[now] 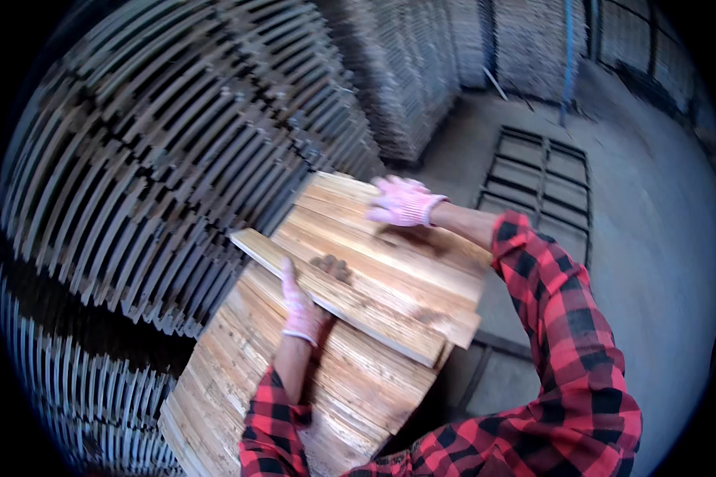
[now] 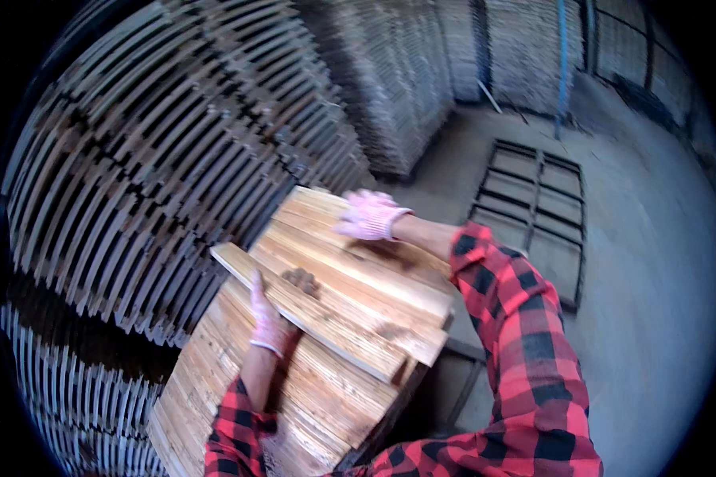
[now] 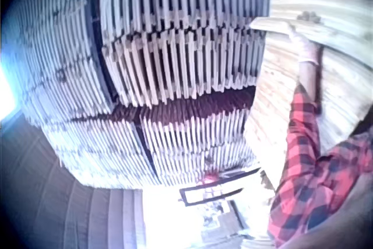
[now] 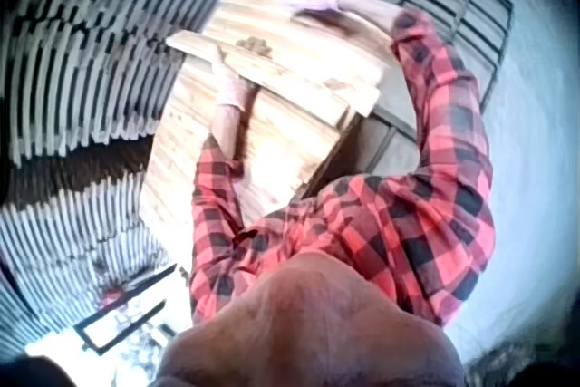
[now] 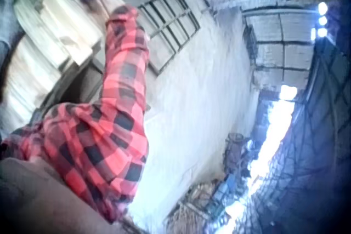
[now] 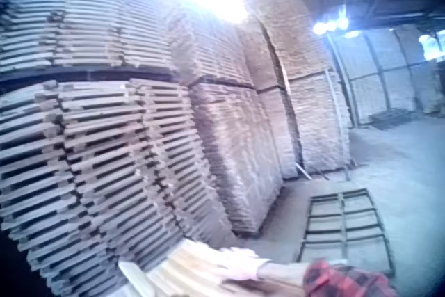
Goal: The person picks up groups of wood boards from a large pile and stacks them neatly onto a wooden surface, aligning them next to each other and layering them to form a flat wooden structure.
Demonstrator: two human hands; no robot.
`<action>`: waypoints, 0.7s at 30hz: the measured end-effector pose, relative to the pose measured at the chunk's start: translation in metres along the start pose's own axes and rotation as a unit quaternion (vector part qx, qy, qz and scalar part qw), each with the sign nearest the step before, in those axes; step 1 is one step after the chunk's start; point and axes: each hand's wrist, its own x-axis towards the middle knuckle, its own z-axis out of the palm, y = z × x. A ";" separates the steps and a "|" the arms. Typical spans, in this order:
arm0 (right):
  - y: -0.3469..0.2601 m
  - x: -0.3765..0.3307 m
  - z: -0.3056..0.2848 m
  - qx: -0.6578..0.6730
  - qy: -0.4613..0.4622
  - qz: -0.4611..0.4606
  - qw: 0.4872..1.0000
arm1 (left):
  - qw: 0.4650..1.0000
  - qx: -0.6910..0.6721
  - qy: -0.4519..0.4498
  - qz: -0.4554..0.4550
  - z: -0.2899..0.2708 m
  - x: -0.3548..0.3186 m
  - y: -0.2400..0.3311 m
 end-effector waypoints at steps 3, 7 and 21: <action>-0.095 -0.036 -0.045 0.213 -0.037 -0.012 0.976 | 0.991 0.133 0.013 0.027 0.053 -0.021 0.002; -0.132 -0.119 -0.080 0.324 0.018 0.063 0.944 | 0.970 0.227 -0.078 0.039 0.139 -0.027 -0.038; -0.157 -0.303 0.034 0.493 0.293 0.407 0.711 | 0.347 0.841 -0.229 0.346 0.122 0.125 -0.100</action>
